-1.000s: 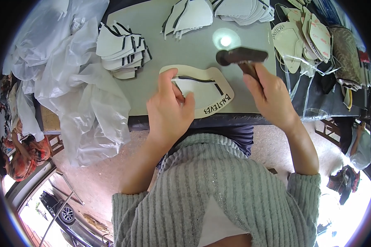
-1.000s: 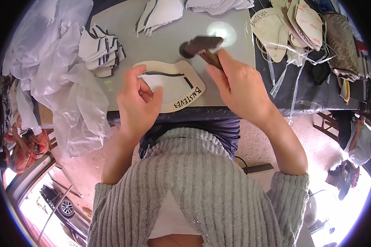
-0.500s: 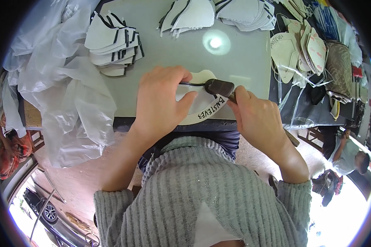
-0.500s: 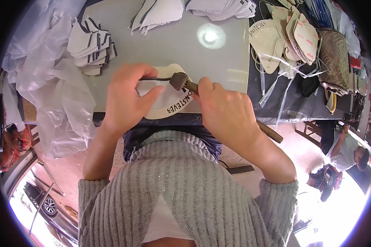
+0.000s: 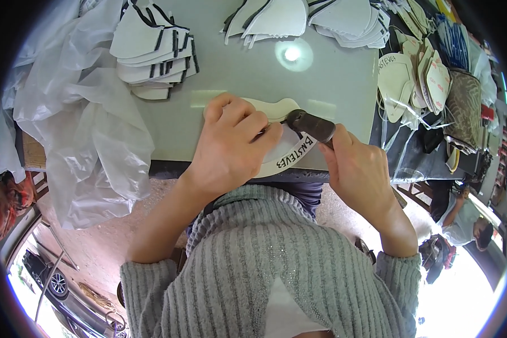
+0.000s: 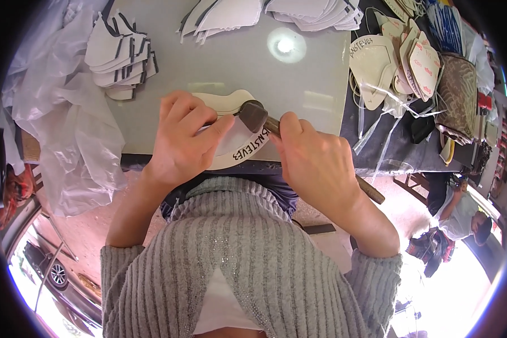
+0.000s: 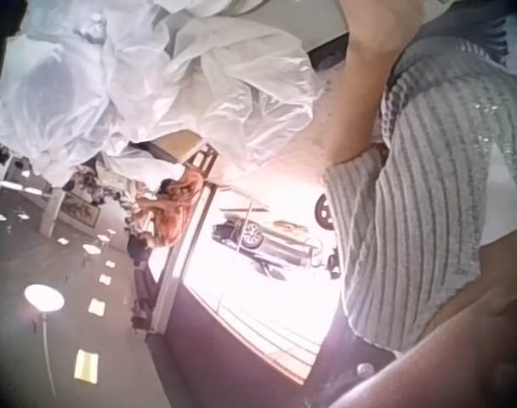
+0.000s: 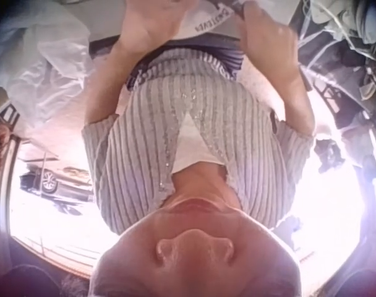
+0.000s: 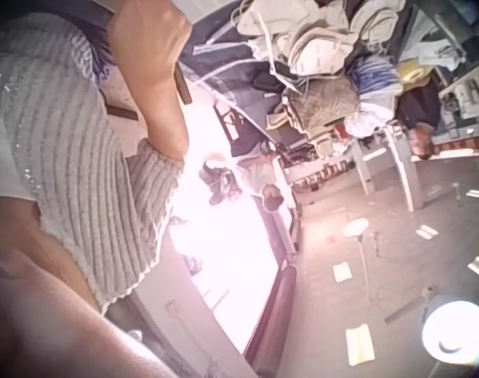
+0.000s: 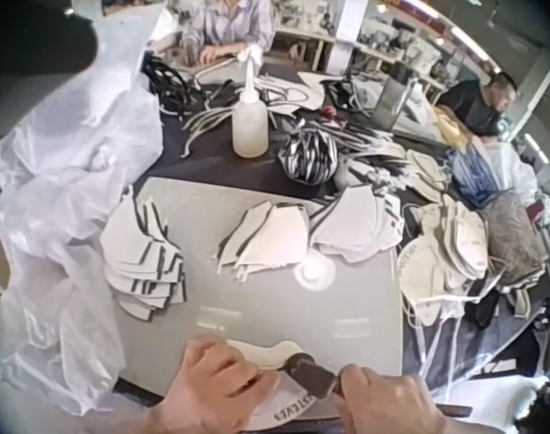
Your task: The person is using a hammer to flatten and join shoe upper components on a workbench.
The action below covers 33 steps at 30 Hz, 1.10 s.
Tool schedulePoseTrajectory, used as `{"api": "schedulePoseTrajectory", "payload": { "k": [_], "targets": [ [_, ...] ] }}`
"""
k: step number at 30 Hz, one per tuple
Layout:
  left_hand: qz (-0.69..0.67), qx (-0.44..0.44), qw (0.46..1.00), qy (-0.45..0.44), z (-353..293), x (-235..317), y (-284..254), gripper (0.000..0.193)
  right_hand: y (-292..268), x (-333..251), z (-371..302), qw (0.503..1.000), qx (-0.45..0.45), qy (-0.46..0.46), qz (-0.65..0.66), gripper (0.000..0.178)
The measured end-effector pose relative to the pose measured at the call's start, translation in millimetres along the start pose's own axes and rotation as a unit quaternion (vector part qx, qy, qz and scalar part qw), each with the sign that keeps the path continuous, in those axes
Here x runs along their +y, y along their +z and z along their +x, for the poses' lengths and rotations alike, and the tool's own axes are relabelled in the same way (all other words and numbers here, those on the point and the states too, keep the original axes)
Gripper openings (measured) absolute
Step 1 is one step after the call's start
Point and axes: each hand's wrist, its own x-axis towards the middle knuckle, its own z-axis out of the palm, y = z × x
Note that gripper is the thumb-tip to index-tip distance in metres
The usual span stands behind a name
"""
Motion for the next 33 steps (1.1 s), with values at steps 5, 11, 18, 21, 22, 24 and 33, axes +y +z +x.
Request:
{"api": "schedulePoseTrajectory", "payload": {
  "k": [5, 11, 18, 21, 22, 24, 33],
  "targets": [
    [0.02, -0.009, 0.999, 0.031, 2.2, 1.4, -2.7, 0.026, 0.4, 2.6, 2.2, 1.0, 0.008, -0.008, 0.015, 0.026],
    [0.036, -0.023, 0.998, 0.036, 1.4, 2.7, -1.1, 0.022, -7.0, 4.6, 0.7, 0.997, 0.046, -0.009, 0.056, 0.025],
    [0.027, -0.004, 0.999, 0.037, 3.8, 2.6, -1.8, 0.018, -10.7, 1.3, 3.8, 0.998, 0.038, -0.034, 0.029, 0.024],
    [0.023, -0.001, 0.999, 0.038, 4.9, 3.4, -2.1, 0.02, -4.9, 0.9, 4.2, 0.999, 0.026, -0.04, 0.021, 0.025],
    [0.025, -0.004, 0.999, 0.033, 5.6, 2.8, -2.3, 0.023, -2.4, 1.3, 5.6, 0.999, -0.007, -0.034, -0.004, 0.026],
    [0.015, -0.008, 0.999, 0.029, 5.2, 0.3, -2.7, 0.026, -4.8, -0.9, 6.4, 0.999, -0.008, -0.029, -0.011, 0.026],
    [0.024, -0.023, 0.997, 0.071, -1.4, -12.5, -11.3, 0.027, -0.7, -0.5, 5.0, 1.0, -0.005, -0.026, -0.012, 0.027]
  ]
}}
